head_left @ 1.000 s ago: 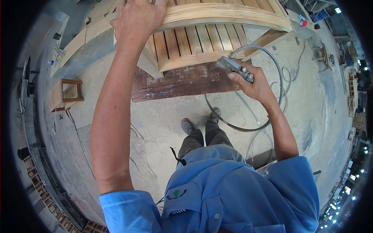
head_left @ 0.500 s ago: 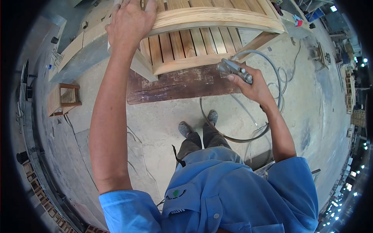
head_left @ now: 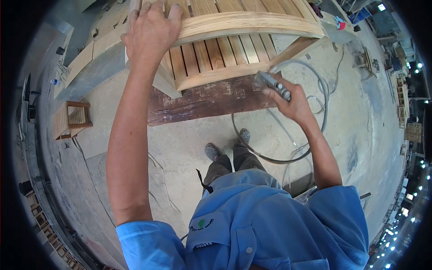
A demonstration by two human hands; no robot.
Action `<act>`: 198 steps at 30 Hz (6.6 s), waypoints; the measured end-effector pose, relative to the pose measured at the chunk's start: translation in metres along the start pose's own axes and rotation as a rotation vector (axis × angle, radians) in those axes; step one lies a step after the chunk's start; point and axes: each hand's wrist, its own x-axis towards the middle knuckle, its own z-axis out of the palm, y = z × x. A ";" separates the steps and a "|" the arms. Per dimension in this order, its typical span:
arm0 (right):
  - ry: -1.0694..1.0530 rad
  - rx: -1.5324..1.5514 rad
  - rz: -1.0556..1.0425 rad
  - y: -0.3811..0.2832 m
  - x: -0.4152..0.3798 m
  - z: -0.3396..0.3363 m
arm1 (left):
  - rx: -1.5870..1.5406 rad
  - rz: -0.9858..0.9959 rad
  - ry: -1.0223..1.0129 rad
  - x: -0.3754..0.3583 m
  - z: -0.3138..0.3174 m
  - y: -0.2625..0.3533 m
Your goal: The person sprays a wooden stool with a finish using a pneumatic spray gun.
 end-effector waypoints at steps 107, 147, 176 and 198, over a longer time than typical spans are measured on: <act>-0.178 1.111 0.430 0.083 -0.037 0.053 | 0.373 0.249 -0.667 0.081 -0.022 -0.004; 0.522 0.001 -0.436 -0.220 -0.139 0.066 | -0.782 -0.887 0.173 -0.274 -0.212 -0.399; 0.960 0.335 -0.036 -0.046 -0.147 -0.053 | -0.985 -0.134 -0.227 -0.101 0.056 -0.129; 0.838 0.219 0.156 -0.113 0.119 -0.119 | -0.992 -0.259 -0.161 -0.098 0.098 -0.132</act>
